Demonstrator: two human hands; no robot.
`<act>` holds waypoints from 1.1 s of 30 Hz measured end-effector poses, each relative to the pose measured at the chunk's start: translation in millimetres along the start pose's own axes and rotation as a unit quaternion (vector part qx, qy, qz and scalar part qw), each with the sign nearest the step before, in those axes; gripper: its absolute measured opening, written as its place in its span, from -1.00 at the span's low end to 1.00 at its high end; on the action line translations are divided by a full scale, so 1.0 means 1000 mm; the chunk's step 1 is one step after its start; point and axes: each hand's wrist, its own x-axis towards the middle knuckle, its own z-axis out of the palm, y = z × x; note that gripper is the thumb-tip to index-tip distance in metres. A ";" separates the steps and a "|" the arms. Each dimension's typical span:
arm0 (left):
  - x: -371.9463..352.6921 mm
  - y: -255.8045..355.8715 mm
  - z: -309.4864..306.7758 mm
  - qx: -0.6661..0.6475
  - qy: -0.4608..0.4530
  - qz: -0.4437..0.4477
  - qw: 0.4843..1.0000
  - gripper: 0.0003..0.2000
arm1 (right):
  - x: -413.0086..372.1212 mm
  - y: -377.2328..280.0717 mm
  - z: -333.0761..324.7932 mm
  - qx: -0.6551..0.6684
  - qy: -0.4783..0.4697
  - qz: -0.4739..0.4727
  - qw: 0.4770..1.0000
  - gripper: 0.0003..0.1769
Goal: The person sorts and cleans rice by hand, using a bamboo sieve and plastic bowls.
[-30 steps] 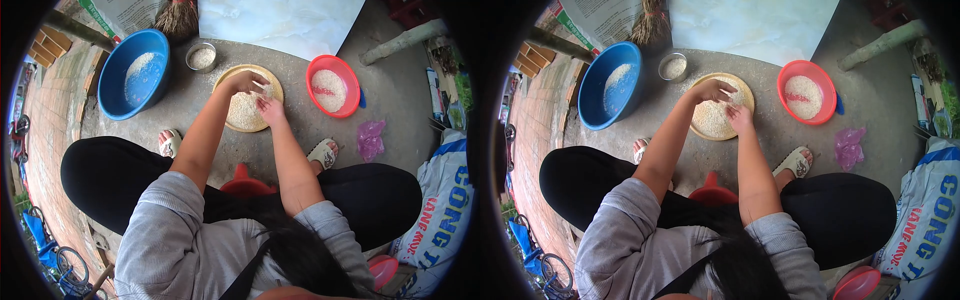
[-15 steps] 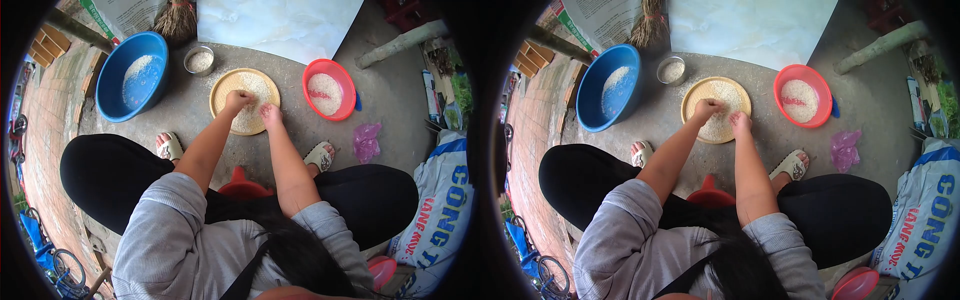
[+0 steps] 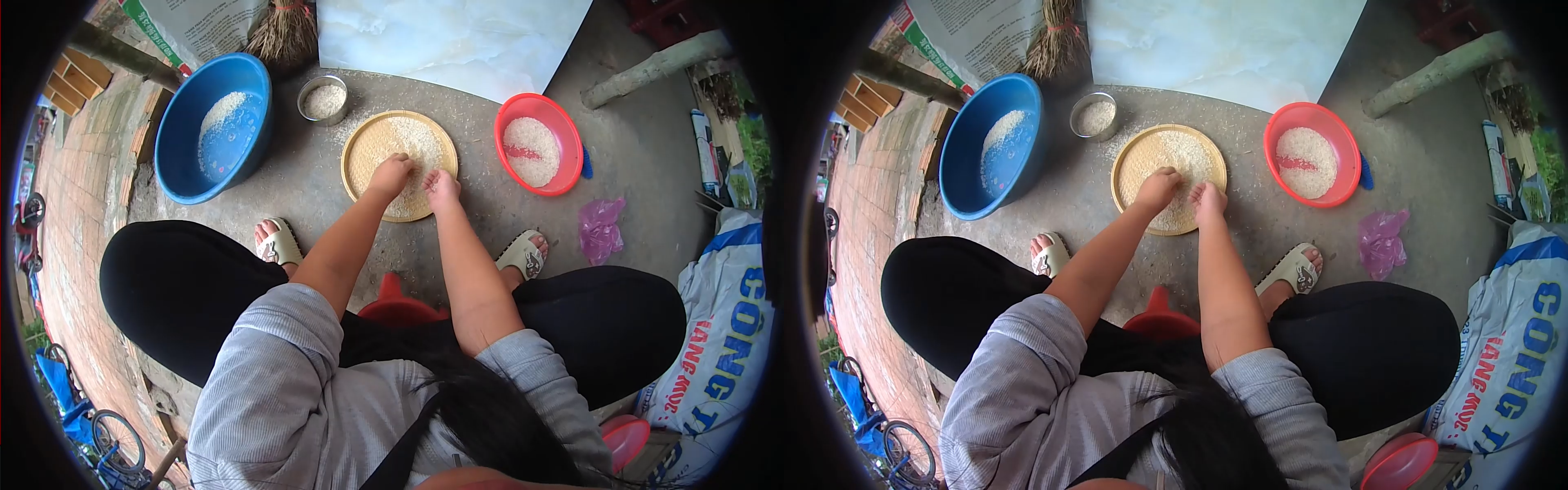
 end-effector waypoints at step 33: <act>0.041 -0.017 -0.056 -0.105 -0.117 -0.120 0.980 -0.40 | 0.009 0.006 0.008 0.075 -0.049 0.061 0.994 -0.73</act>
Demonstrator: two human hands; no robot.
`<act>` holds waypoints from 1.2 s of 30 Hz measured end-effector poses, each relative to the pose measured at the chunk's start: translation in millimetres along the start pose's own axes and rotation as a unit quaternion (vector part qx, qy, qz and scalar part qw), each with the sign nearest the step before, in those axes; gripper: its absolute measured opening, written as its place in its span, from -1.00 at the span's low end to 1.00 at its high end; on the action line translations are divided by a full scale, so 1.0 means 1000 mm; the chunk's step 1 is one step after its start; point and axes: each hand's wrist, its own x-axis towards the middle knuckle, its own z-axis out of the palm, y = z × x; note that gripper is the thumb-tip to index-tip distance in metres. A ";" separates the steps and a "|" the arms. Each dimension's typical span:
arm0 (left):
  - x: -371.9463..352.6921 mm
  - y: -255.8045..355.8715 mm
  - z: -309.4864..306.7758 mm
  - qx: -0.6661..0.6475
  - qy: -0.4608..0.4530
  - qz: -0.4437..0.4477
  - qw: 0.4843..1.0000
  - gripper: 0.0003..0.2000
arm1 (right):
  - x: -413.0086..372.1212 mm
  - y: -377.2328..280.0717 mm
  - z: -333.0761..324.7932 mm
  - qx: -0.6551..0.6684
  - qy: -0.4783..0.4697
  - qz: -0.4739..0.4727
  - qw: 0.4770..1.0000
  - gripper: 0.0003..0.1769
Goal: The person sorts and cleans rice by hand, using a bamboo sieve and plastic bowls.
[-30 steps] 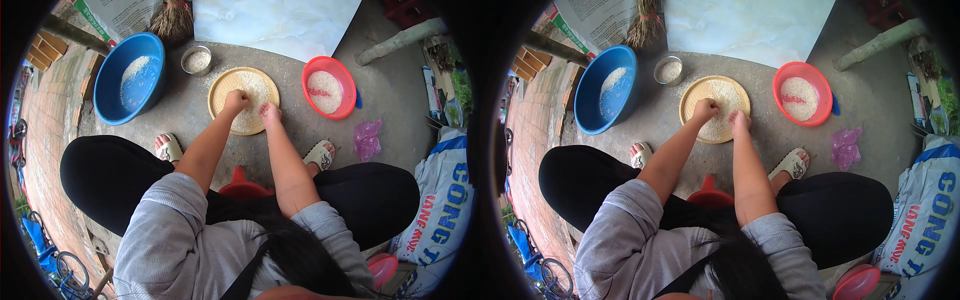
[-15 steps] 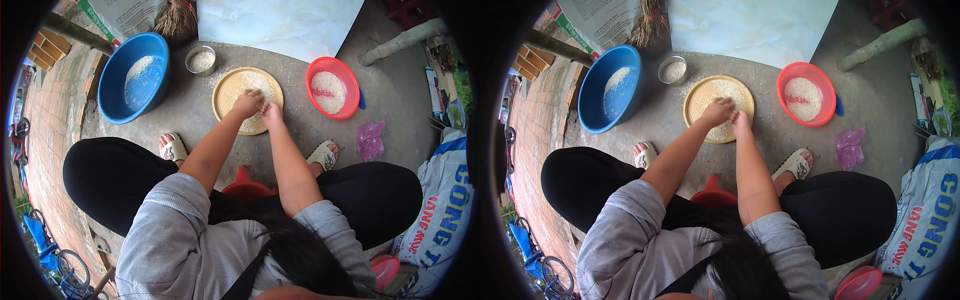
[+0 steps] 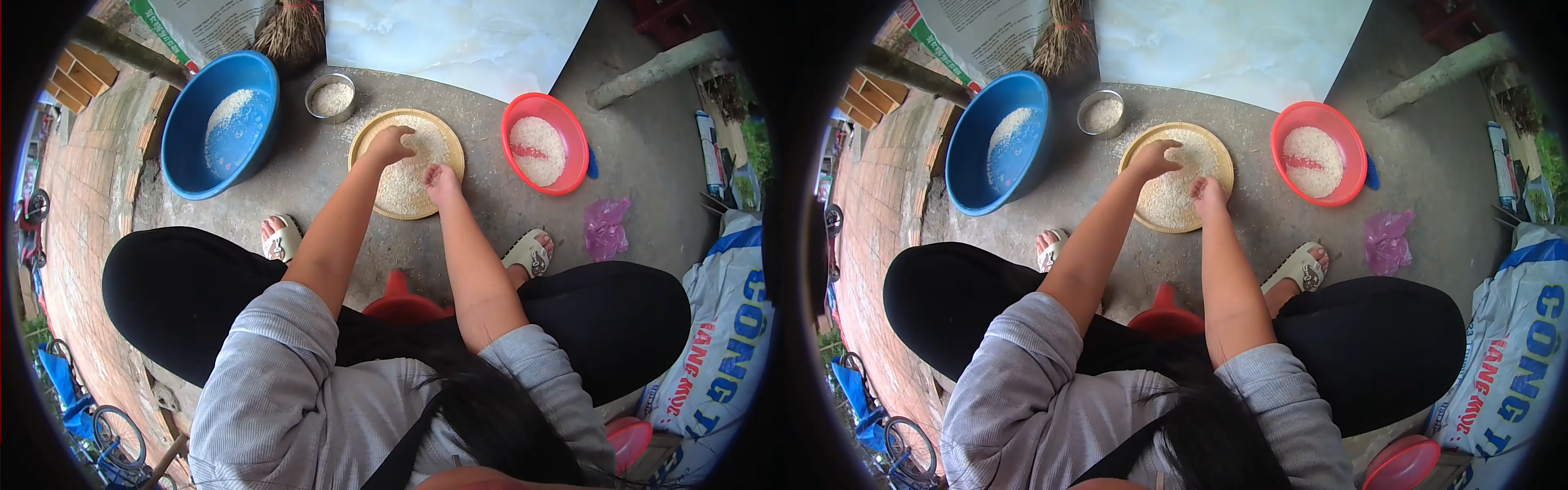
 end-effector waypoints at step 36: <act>-0.013 -0.031 0.030 -0.333 0.010 -0.157 0.930 -0.82 | -0.005 -0.005 -0.002 -0.032 0.042 -0.053 0.997 -0.71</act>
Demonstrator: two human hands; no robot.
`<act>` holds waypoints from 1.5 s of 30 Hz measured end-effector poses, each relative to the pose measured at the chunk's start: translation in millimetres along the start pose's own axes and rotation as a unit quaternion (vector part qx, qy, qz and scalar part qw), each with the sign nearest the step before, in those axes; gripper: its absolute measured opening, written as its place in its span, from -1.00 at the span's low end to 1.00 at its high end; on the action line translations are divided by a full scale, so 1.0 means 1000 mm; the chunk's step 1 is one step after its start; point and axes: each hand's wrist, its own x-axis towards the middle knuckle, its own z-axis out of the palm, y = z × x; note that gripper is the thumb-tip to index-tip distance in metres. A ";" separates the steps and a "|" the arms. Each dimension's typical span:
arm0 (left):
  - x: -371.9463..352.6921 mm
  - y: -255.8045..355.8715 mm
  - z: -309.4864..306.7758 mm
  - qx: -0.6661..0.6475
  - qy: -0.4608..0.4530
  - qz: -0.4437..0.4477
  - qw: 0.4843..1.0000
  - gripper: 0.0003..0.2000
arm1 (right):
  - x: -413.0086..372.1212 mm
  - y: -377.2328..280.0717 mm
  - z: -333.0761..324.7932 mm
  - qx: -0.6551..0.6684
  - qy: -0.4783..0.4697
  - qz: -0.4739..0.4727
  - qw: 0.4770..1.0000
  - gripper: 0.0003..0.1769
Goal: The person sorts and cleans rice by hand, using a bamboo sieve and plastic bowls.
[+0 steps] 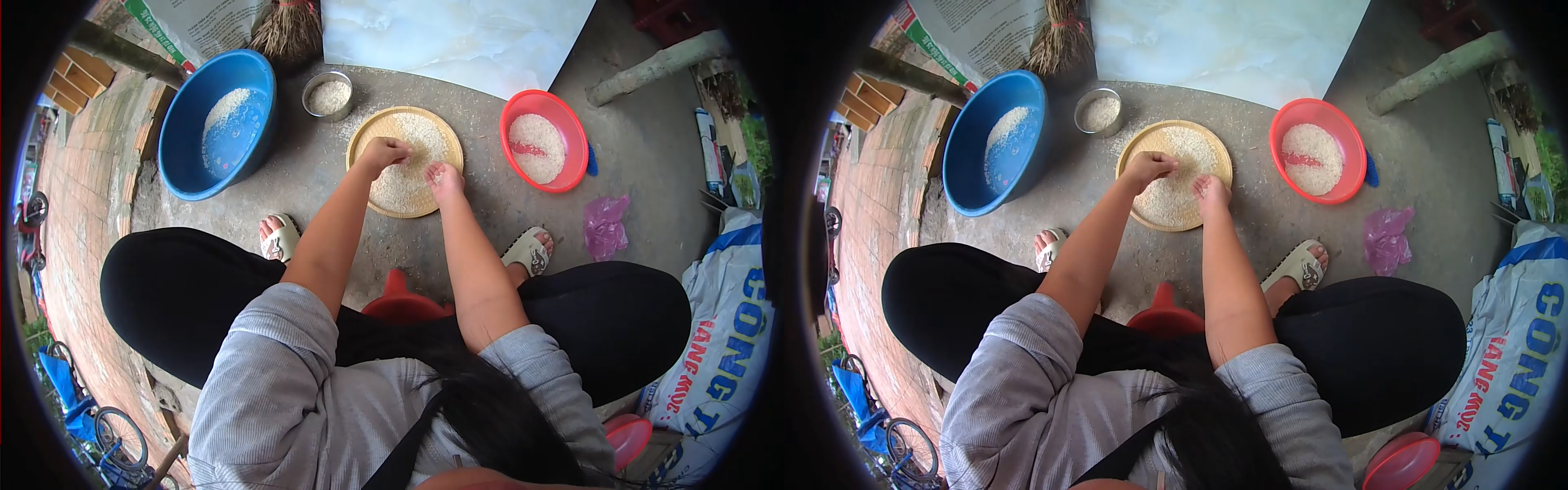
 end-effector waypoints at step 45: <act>-0.021 -0.029 -0.026 0.125 0.539 -0.003 0.833 -0.76 | -0.021 -0.007 0.012 -0.539 0.293 -0.401 0.680 -0.67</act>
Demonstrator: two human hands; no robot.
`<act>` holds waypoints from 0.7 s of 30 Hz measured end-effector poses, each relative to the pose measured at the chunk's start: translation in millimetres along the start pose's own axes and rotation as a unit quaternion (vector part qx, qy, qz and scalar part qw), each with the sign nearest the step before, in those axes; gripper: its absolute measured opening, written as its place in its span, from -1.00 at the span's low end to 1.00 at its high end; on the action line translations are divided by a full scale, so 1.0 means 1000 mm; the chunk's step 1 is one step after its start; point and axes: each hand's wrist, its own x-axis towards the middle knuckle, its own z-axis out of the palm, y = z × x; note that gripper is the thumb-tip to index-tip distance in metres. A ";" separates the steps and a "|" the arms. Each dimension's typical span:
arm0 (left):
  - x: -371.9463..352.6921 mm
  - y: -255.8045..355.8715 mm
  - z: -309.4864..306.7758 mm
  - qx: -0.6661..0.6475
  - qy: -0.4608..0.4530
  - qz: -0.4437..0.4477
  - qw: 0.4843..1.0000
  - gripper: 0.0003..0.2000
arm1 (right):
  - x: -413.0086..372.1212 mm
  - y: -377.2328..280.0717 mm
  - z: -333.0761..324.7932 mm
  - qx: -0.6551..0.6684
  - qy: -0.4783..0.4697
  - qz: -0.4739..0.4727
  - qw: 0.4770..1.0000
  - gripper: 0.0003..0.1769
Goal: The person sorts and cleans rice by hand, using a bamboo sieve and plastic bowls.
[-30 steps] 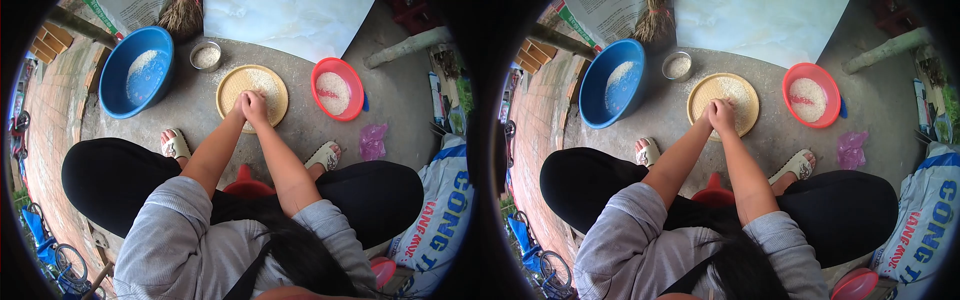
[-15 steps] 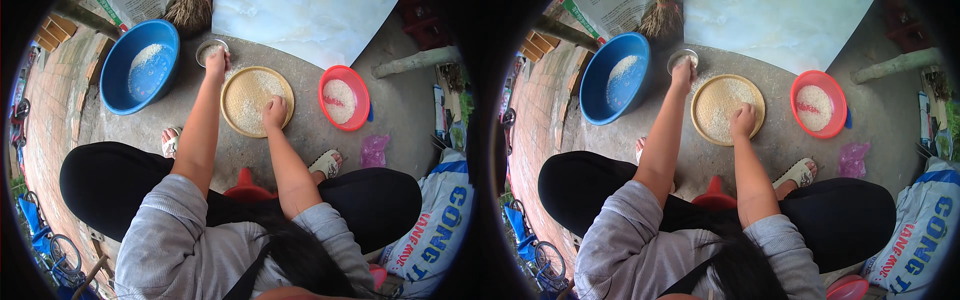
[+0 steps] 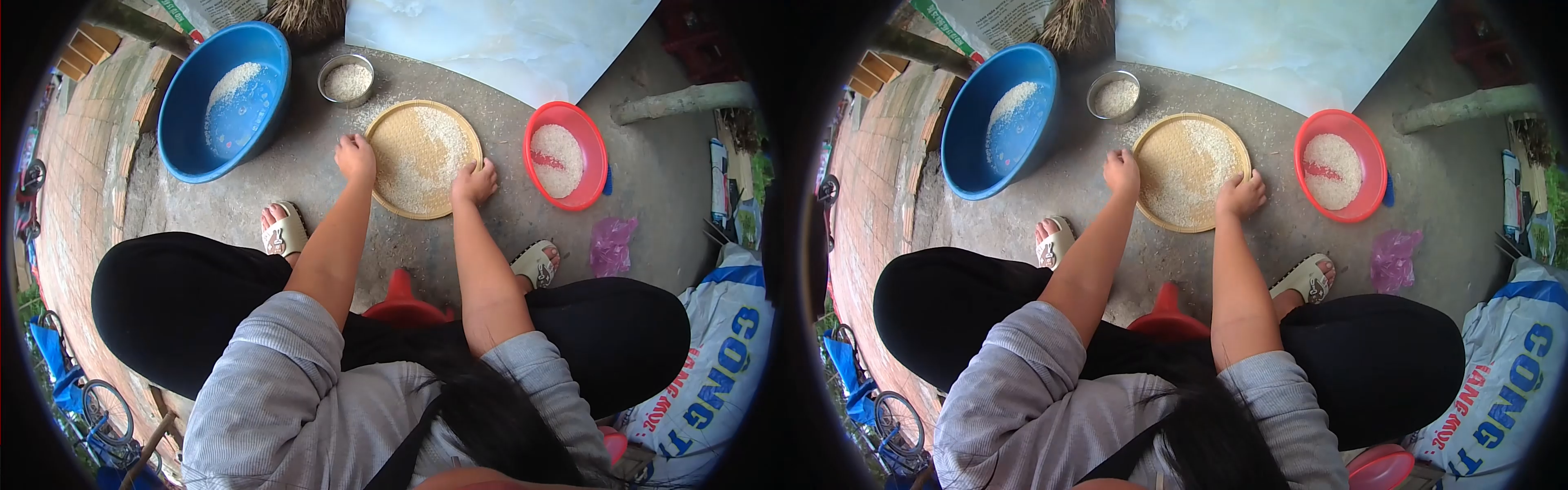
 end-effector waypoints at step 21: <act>-0.035 0.038 0.007 -0.158 -0.129 -0.015 0.979 -0.73 | 0.032 0.053 -0.011 0.075 0.020 0.015 0.997 -0.79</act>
